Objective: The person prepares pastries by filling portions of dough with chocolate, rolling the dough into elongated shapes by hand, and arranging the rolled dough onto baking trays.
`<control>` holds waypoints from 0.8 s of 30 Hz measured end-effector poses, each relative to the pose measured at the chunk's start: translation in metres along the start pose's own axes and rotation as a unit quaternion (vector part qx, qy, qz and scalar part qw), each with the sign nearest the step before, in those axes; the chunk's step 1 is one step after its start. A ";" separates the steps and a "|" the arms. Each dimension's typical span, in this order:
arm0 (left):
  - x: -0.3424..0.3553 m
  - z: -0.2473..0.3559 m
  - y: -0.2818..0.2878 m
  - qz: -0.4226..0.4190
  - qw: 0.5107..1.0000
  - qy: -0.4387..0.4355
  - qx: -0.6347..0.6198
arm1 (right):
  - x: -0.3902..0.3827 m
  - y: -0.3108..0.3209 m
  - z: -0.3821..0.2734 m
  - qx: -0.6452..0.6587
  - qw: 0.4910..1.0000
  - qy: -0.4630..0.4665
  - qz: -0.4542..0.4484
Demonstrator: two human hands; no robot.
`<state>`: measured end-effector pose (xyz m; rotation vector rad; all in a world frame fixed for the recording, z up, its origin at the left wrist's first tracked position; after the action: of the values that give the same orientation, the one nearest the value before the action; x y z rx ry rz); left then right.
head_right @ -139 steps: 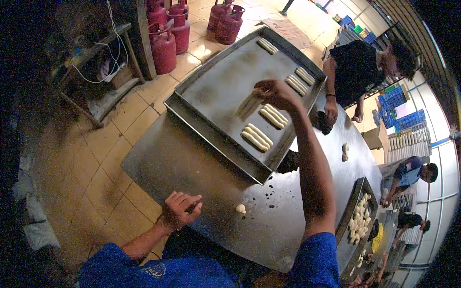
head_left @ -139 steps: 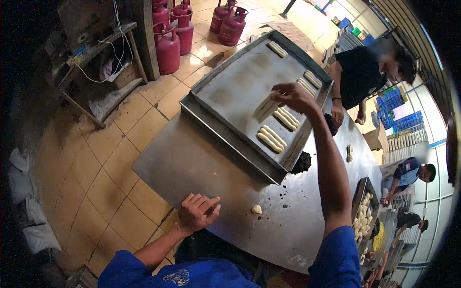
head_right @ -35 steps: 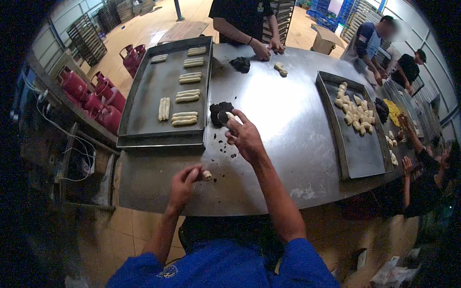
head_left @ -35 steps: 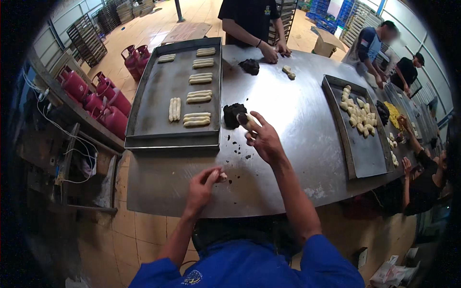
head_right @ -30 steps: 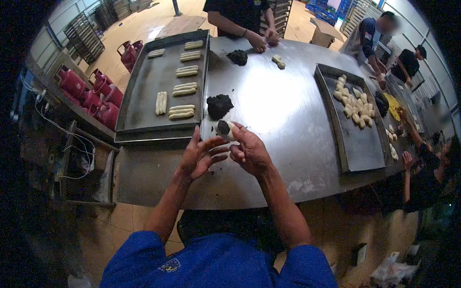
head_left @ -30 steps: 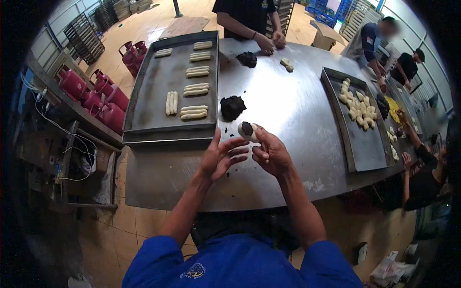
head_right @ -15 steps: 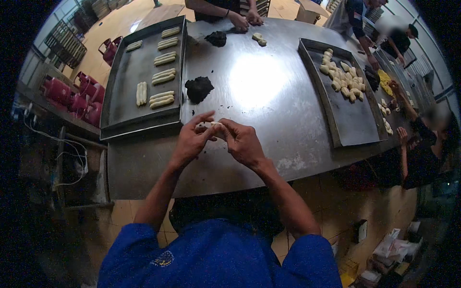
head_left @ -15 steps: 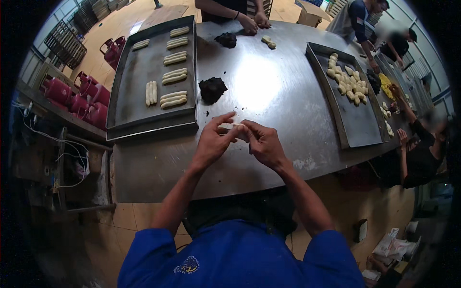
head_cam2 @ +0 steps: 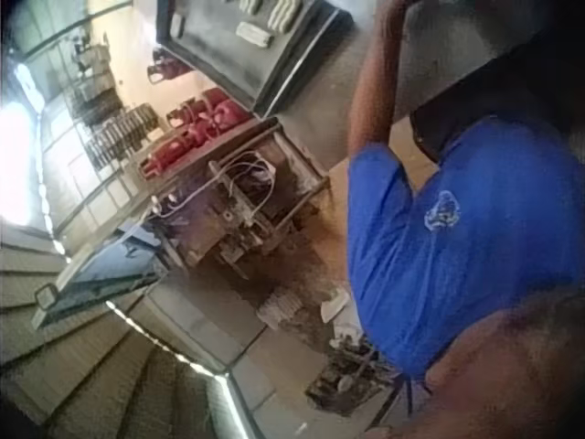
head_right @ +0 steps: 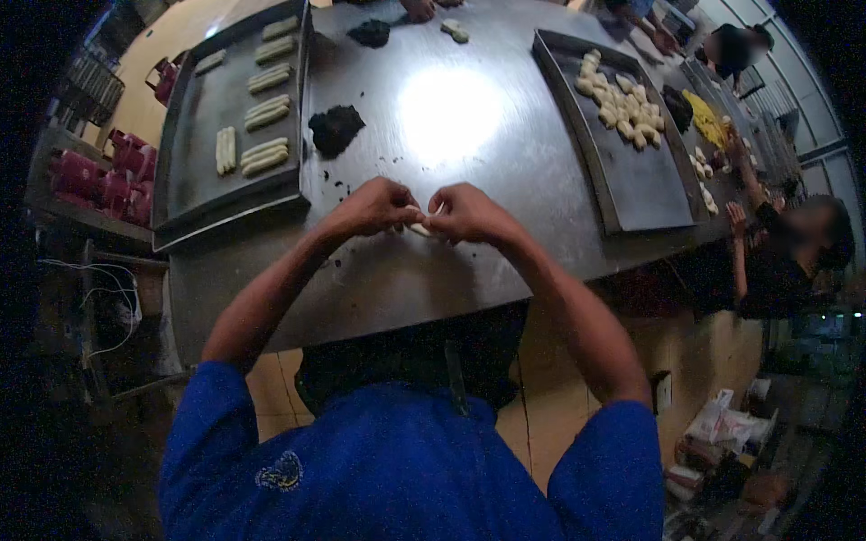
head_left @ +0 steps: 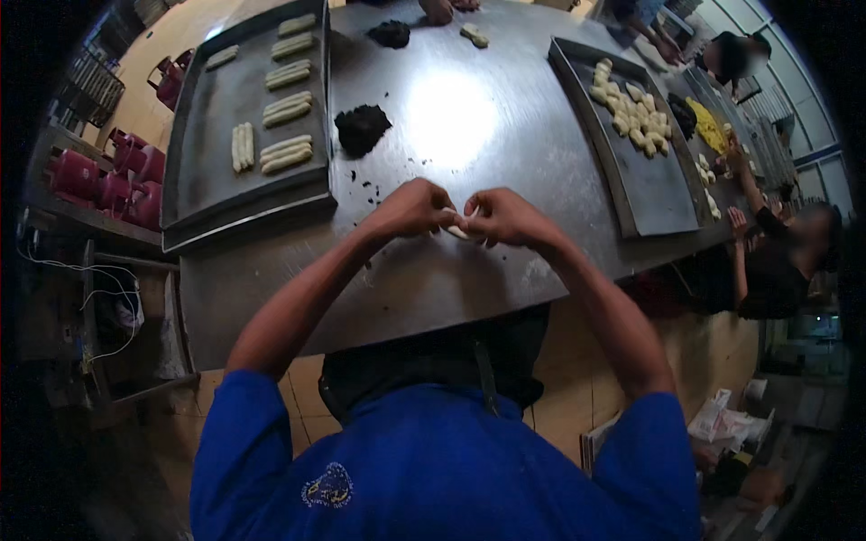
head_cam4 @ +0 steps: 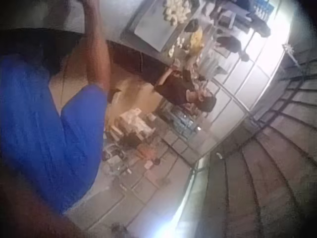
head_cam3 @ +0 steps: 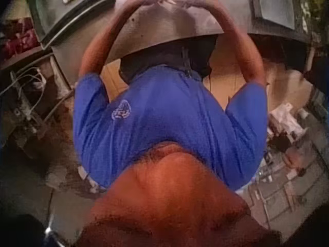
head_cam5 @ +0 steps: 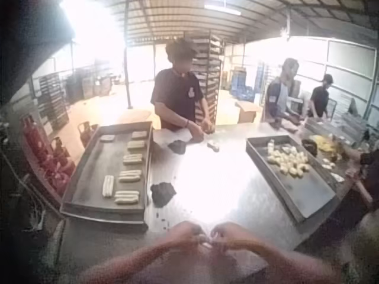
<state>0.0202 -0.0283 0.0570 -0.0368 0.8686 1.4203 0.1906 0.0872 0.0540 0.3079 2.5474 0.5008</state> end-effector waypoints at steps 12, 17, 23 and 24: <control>0.038 -0.060 -0.004 0.114 0.985 0.004 0.129 | -0.014 0.018 0.057 -0.235 0.954 -0.030 0.183; 0.000 -0.053 0.028 0.105 0.993 -0.050 -0.029 | -0.023 -0.017 0.002 -0.058 0.972 0.109 0.202; -0.105 -0.122 0.039 0.225 0.973 -0.027 -0.042 | 0.019 -0.135 -0.047 -0.108 0.941 0.282 0.156; -0.118 -0.131 0.030 0.243 0.970 -0.009 -0.030 | 0.030 -0.150 -0.047 -0.105 0.940 0.284 0.157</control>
<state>-0.0600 -0.1878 0.0427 0.1531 0.8531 1.9008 0.1223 -0.0528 0.0170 0.5640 2.9690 1.1150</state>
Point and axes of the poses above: each hand's wrist, its own x-axis towards the middle knuckle, its own y-axis out of the back of the hand, z = x × y, the point moved 2 cm from there along x, towards the middle knuckle, and after that the axes turned 8 degrees about y, right-handed, at the moved point
